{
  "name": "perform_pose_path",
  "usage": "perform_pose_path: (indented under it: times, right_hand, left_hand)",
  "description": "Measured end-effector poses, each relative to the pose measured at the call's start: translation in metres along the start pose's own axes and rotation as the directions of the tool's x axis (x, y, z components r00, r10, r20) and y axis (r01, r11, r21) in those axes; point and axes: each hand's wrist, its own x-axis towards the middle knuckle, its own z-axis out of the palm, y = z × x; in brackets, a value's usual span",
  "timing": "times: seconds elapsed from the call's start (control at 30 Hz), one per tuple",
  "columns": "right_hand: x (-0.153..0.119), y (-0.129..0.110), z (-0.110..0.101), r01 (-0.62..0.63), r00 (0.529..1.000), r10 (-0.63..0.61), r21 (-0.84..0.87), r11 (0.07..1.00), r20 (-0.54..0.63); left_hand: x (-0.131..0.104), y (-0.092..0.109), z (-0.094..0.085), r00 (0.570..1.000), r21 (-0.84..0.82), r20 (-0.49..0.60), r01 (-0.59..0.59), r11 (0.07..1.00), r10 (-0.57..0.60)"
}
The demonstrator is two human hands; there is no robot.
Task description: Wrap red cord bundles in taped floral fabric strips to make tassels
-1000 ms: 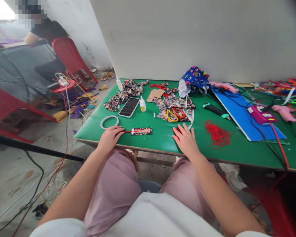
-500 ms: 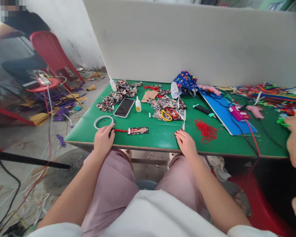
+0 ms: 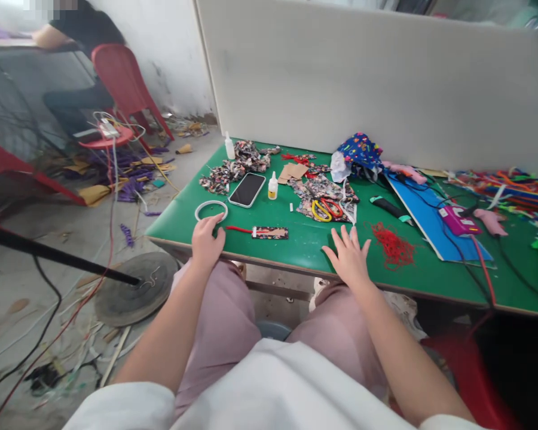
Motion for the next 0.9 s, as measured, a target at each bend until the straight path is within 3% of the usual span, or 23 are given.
perform_pose_path:
  times: [0.27,0.5,0.63,0.7,0.77,0.9]
  right_hand:
    - [0.012,0.004,0.007,0.055,0.998,-0.054,-0.074,0.996,0.01]
    - [0.0,0.027,0.005,0.089,0.996,-0.088,0.038,0.995,-0.014]
    - [-0.009,0.02,0.001,0.15,0.989,-0.15,0.057,0.987,-0.006]
    - [-0.012,0.015,-0.001,0.157,0.987,-0.158,0.038,0.987,0.022]
    - [-0.015,0.013,-0.003,0.147,0.988,-0.148,0.026,0.989,0.048]
    - [-0.022,0.024,-0.004,0.121,0.99,-0.122,0.022,0.992,0.068]
  left_hand:
    - [0.0,-0.001,0.001,1.0,-0.012,0.015,-0.013,1.0,0.013]
    - [-0.001,0.001,-0.006,0.999,-0.053,-0.012,-0.038,0.998,0.038]
    - [-0.008,0.016,0.001,0.987,-0.022,-0.002,-0.158,0.987,0.158]
    - [-0.016,0.035,0.011,0.959,-0.026,0.079,-0.271,0.962,0.272]
    - [-0.024,0.059,0.023,0.899,-0.039,0.203,-0.388,0.921,0.387]
    - [-0.036,0.098,0.041,0.809,0.043,0.382,-0.499,0.866,0.447]
